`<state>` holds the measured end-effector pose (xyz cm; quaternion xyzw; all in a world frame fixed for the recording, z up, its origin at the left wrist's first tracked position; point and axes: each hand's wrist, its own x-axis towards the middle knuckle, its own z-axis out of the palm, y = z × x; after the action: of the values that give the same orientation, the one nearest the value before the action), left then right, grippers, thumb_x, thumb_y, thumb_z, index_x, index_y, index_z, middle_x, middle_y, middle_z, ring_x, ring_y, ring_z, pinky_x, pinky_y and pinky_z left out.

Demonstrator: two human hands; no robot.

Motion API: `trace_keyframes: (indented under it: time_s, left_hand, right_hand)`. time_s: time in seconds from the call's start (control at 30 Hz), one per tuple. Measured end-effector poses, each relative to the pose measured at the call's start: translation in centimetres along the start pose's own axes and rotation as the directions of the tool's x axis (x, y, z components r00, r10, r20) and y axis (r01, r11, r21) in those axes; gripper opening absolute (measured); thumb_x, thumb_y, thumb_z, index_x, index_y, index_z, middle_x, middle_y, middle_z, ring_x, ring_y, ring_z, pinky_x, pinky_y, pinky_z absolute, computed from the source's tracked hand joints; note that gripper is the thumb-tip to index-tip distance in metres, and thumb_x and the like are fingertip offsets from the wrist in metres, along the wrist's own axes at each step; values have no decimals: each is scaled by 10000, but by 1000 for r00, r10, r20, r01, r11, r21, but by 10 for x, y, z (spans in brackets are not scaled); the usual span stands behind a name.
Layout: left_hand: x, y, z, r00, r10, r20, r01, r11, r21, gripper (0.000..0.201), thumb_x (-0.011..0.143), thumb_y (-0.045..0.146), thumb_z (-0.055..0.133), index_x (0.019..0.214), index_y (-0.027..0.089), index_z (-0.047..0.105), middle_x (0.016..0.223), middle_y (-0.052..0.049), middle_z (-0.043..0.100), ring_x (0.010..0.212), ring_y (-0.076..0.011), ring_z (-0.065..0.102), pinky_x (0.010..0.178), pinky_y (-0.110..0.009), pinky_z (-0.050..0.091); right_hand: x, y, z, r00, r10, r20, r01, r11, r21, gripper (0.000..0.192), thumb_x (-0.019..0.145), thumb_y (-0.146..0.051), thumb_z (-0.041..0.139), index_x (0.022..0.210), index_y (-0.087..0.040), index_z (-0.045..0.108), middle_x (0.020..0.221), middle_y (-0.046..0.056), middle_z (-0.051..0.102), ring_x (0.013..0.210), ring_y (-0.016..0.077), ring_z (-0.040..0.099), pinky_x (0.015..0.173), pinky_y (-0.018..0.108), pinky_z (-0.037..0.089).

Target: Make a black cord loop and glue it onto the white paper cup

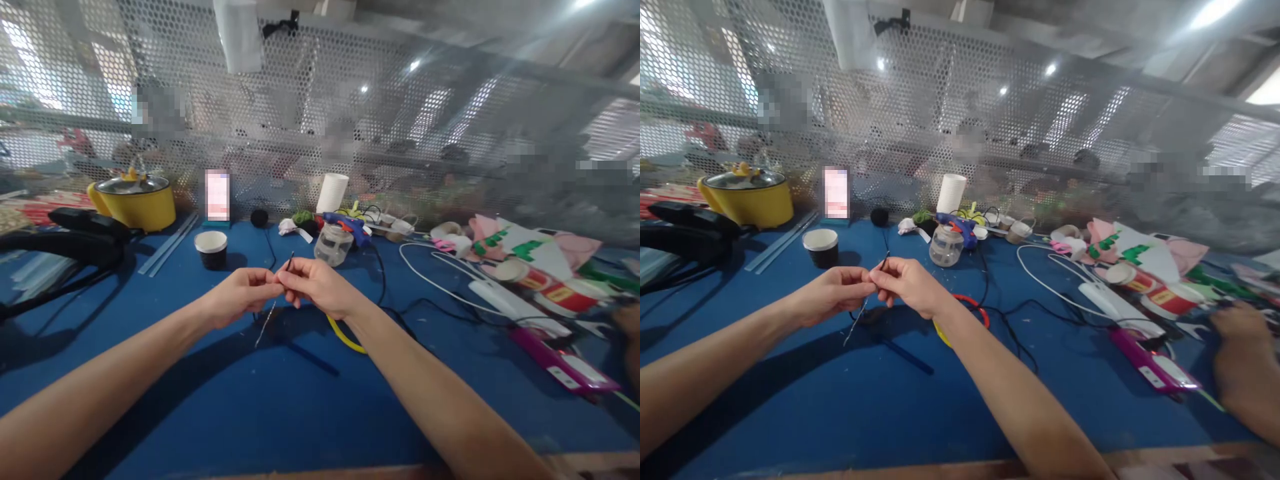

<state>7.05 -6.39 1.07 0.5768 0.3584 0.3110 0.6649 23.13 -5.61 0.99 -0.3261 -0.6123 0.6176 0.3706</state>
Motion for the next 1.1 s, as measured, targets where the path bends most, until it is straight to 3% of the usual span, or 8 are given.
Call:
trace_keyframes:
  time_s: [0.17, 0.37, 0.6, 0.8, 1.1]
  left_hand:
    - [-2, 4, -3, 1000, -2, 18, -1, 980, 197, 195, 704, 325, 578, 702, 135, 533, 575, 50, 446, 457, -39, 279, 433, -208, 183]
    - [-1, 4, -1, 992, 102, -72, -62, 902, 427, 167, 711, 299, 550, 686, 134, 543, 584, 43, 474, 494, -49, 343, 435, -184, 236]
    - [-1, 6, 1, 981, 113, -159, -34, 900, 435, 152, 670, 287, 561, 646, 139, 539, 558, 52, 473, 486, -55, 360, 448, -190, 260]
    - [1, 5, -4, 960, 202, -196, -75, 855, 513, 137, 663, 259, 543, 606, 140, 507, 533, 54, 438, 498, -64, 357, 475, -198, 272]
    - [4, 0, -3, 948, 226, -223, -62, 820, 569, 136, 663, 267, 527, 616, 140, 520, 517, 52, 423, 485, -70, 353, 469, -204, 270]
  right_hand:
    - [-6, 2, -3, 999, 15, -50, -17, 999, -44, 144, 718, -267, 575, 718, -128, 539, 607, -26, 531, 491, 56, 521, 411, 173, 394]
    - [-4, 8, 1, 989, -10, -149, -4, 996, -95, 100, 738, -219, 547, 702, -143, 492, 580, -38, 522, 469, 58, 522, 409, 177, 416]
    - [4, 6, 0, 992, -24, -123, -8, 967, -255, 114, 759, -204, 523, 680, -147, 464, 560, -38, 503, 445, 60, 508, 397, 183, 423]
    - [13, -2, 3, 989, -63, -135, -13, 868, -496, 132, 776, -224, 492, 668, -160, 450, 452, -42, 486, 384, 70, 476, 382, 187, 402]
    - [12, 2, 7, 967, -146, -209, 9, 839, -543, 186, 751, -268, 510, 611, -171, 435, 434, -51, 474, 367, 63, 452, 382, 172, 356]
